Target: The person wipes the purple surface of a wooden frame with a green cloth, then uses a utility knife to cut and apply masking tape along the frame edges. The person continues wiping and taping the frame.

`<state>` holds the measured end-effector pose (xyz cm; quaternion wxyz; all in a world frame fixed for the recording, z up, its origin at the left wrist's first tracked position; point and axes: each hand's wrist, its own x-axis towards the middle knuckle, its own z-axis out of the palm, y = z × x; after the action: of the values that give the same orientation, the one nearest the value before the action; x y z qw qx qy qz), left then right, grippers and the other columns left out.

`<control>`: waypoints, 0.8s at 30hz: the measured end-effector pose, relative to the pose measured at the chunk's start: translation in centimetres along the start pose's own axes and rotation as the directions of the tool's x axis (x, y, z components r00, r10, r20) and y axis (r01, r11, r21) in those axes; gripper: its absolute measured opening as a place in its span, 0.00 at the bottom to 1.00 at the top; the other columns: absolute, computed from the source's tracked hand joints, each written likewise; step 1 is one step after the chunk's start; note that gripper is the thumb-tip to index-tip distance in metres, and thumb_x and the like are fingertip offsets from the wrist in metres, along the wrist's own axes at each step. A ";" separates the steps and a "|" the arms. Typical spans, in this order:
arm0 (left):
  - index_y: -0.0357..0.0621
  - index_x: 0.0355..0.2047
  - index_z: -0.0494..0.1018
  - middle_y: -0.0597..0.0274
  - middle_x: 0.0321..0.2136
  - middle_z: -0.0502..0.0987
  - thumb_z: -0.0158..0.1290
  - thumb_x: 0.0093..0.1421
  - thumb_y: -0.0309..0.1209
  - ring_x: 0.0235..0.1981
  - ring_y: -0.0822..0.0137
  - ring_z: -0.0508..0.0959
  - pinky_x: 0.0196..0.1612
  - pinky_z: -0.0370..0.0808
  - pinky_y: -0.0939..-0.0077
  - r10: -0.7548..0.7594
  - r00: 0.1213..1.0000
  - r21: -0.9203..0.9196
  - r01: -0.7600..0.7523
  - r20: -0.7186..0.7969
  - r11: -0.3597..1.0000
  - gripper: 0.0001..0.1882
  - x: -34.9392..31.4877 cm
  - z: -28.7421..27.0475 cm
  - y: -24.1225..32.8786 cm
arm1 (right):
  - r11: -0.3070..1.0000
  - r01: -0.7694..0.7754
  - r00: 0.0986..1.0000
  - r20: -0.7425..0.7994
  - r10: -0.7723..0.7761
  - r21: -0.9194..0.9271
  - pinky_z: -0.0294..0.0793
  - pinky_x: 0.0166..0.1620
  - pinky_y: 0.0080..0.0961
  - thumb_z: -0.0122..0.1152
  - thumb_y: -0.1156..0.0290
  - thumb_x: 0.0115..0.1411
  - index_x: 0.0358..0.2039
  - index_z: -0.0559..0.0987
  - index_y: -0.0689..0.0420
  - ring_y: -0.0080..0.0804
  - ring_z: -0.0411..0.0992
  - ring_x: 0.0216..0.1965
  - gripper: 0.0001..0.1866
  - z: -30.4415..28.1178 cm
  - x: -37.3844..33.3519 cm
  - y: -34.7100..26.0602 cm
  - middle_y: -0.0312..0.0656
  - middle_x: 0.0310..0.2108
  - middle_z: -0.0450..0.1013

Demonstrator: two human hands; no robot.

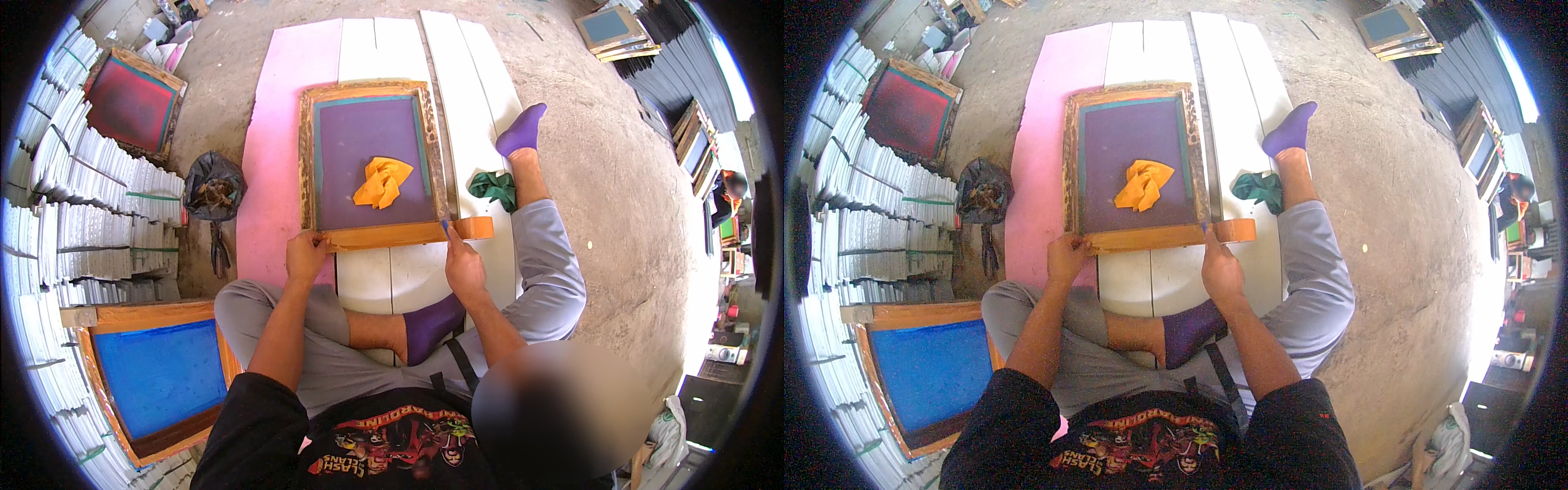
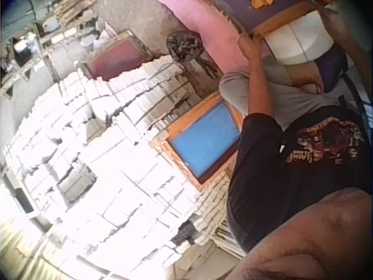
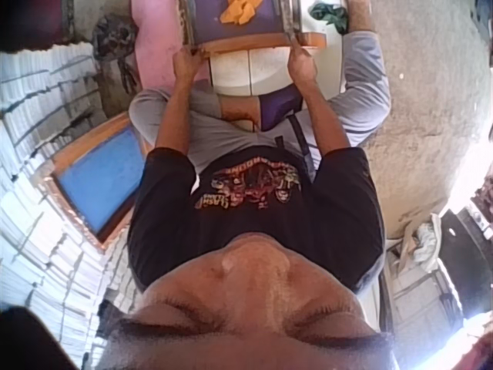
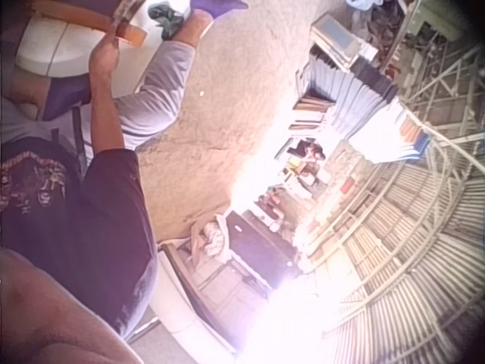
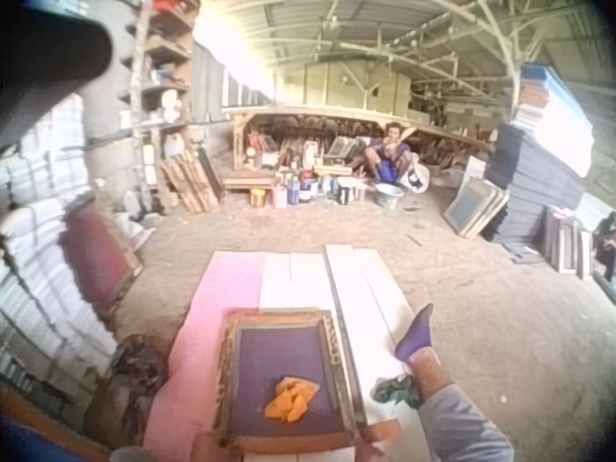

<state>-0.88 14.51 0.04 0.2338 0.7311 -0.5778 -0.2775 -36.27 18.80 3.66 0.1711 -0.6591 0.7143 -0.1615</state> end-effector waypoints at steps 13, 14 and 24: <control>0.35 0.36 0.84 0.47 0.30 0.85 0.65 0.56 0.30 0.32 0.54 0.86 0.38 0.81 0.63 0.002 1.000 0.007 -0.002 -0.019 1.000 0.11 -0.1 -0.1 0.2 | 0.985 -0.084 0.979 0.174 0.110 -0.154 0.80 0.40 0.55 0.49 0.73 0.67 0.67 0.66 0.49 0.61 0.80 0.35 0.28 -1.0 -3.1 -0.9 0.57 0.39 0.79; 0.35 0.36 0.84 0.47 0.31 0.85 0.66 0.55 0.30 0.33 0.52 0.86 0.39 0.81 0.62 -0.028 1.000 -0.008 0.028 -0.008 1.000 0.12 0.1 0.0 0.2 | 0.984 -0.091 0.977 0.180 0.117 -0.150 0.80 0.40 0.55 0.49 0.73 0.67 0.67 0.66 0.49 0.61 0.80 0.35 0.28 -1.0 -3.6 -0.7 0.57 0.39 0.79; 0.34 0.37 0.84 0.46 0.30 0.85 0.67 0.54 0.30 0.31 0.55 0.86 0.38 0.80 0.65 -0.095 0.995 -0.186 0.095 0.010 0.978 0.13 0.2 0.4 -1.0 | 0.990 -0.115 0.978 -0.165 0.128 0.082 0.78 0.44 0.48 0.65 0.62 0.62 0.60 0.75 0.53 0.54 0.80 0.40 0.26 -5.7 0.2 0.6 0.52 0.36 0.81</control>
<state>-0.38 14.49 -1.00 0.2875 0.7326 -0.5138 -0.3415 -39.42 18.65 8.49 0.1431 -0.5914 0.7589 -0.2320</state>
